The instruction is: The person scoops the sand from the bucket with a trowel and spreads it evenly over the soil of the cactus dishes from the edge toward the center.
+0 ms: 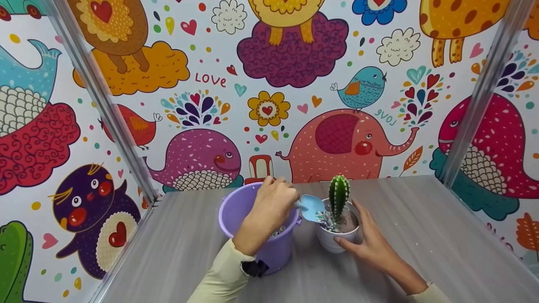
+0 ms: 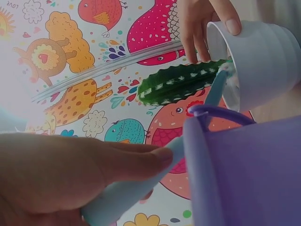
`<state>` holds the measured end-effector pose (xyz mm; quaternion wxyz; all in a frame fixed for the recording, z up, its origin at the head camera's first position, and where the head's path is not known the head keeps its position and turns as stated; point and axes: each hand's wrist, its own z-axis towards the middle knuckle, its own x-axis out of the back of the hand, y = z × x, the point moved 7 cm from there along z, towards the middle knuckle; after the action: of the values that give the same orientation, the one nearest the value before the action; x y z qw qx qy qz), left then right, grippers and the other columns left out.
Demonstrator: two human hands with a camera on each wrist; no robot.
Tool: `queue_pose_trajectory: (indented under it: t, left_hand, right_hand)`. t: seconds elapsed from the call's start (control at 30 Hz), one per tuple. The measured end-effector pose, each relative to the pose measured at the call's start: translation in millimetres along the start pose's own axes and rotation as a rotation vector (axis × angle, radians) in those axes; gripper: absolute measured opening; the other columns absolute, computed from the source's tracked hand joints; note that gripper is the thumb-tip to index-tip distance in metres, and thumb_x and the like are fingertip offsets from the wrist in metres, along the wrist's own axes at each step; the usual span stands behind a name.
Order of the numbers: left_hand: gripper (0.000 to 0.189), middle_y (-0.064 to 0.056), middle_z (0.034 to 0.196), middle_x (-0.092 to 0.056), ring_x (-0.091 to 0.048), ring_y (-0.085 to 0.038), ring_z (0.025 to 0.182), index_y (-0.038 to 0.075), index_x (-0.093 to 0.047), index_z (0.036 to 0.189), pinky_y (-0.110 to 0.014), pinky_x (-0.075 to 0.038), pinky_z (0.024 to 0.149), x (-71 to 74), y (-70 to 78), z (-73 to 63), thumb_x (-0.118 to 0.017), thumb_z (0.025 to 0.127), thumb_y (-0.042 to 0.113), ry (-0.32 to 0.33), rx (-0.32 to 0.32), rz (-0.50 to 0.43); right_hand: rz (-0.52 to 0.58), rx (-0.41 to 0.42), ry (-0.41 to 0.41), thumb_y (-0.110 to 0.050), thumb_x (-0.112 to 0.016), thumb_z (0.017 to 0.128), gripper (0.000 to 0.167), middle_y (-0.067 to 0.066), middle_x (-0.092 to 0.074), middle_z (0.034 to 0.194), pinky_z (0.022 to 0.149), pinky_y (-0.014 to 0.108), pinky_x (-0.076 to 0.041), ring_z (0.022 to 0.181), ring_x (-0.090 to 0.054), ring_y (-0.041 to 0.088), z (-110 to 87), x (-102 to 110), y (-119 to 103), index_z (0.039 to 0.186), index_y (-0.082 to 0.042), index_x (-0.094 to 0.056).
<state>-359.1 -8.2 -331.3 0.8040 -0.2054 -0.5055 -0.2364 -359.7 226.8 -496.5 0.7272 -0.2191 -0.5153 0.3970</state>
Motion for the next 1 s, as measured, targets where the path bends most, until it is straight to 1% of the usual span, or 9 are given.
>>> queue_pose_trajectory:
  t: [0.1,0.33,0.5,0.67,0.83,0.9,1.0]
  left_hand:
    - [0.015,0.001,0.101,-0.084,-0.07,-0.02,0.096,0.021,-0.088,0.104,-0.037,-0.047,0.087,-0.2,0.0,-0.2,-0.09,0.089,0.022,0.021,0.0,0.015]
    - [0.015,0.002,0.099,-0.081,-0.067,-0.019,0.095,0.023,-0.086,0.097,-0.037,-0.047,0.086,-0.3,4.4,0.1,-0.088,0.087,0.011,0.09,-0.022,0.172]
    - [0.013,0.003,0.1,-0.08,-0.064,-0.018,0.096,0.024,-0.085,0.096,-0.035,-0.045,0.087,-2.0,6.9,0.5,-0.088,0.088,0.014,0.119,-0.034,0.231]
    - [0.015,0.004,0.1,-0.078,-0.061,-0.017,0.095,0.024,-0.086,0.098,-0.034,-0.044,0.086,-4.3,8.8,-0.9,-0.09,0.086,0.016,0.161,-0.052,0.252]
    - [0.016,0.004,0.098,-0.077,-0.06,-0.017,0.096,0.024,-0.087,0.1,-0.034,-0.044,0.087,-6.2,10.4,-2.2,-0.091,0.086,0.016,0.204,-0.068,0.253]
    - [0.016,0.004,0.099,-0.077,-0.06,-0.017,0.096,0.023,-0.087,0.101,-0.034,-0.044,0.087,-6.4,10.3,-2.4,-0.09,0.087,0.017,0.212,-0.068,0.245]
    - [0.015,0.004,0.101,-0.077,-0.06,-0.017,0.098,0.023,-0.087,0.103,-0.035,-0.045,0.089,-7.2,9.3,-2.4,-0.09,0.088,0.018,0.207,-0.065,0.229]
  right_hand:
    - [0.001,-0.014,0.0,-0.047,-0.095,0.082,0.121,0.018,-0.031,0.174,0.123,0.076,-0.029,0.16,-0.033,0.043,-0.2,-0.3,0.3,0.171,-0.011,-0.021]
    - [-0.036,-0.034,0.005,-0.052,-0.093,0.082,0.12,0.019,-0.034,0.171,0.122,0.076,-0.03,0.158,-0.035,0.044,-0.7,-1.1,0.7,0.17,-0.011,-0.022]
    - [-0.027,-0.029,0.009,-0.052,-0.094,0.082,0.119,0.02,-0.036,0.17,0.122,0.076,-0.03,0.158,-0.036,0.044,-0.4,-0.9,0.4,0.17,-0.012,-0.023]
    - [-0.018,-0.01,0.02,-0.051,-0.094,0.081,0.119,0.02,-0.038,0.169,0.123,0.075,-0.031,0.158,-0.037,0.043,-0.5,-0.1,0.4,0.17,-0.014,-0.025]
    - [-0.014,0.003,0.029,-0.05,-0.095,0.081,0.118,0.021,-0.039,0.168,0.123,0.074,-0.032,0.157,-0.039,0.043,-0.3,0.7,0.5,0.169,-0.014,-0.026]
    - [-0.012,0.0,0.027,-0.05,-0.095,0.081,0.118,0.021,-0.038,0.169,0.123,0.075,-0.031,0.157,-0.038,0.043,-0.3,0.6,1.1,0.169,-0.014,-0.026]
    - [-0.013,-0.014,0.018,-0.051,-0.094,0.081,0.118,0.021,-0.037,0.17,0.123,0.075,-0.031,0.158,-0.037,0.043,-0.4,0.3,1.7,0.17,-0.015,-0.025]
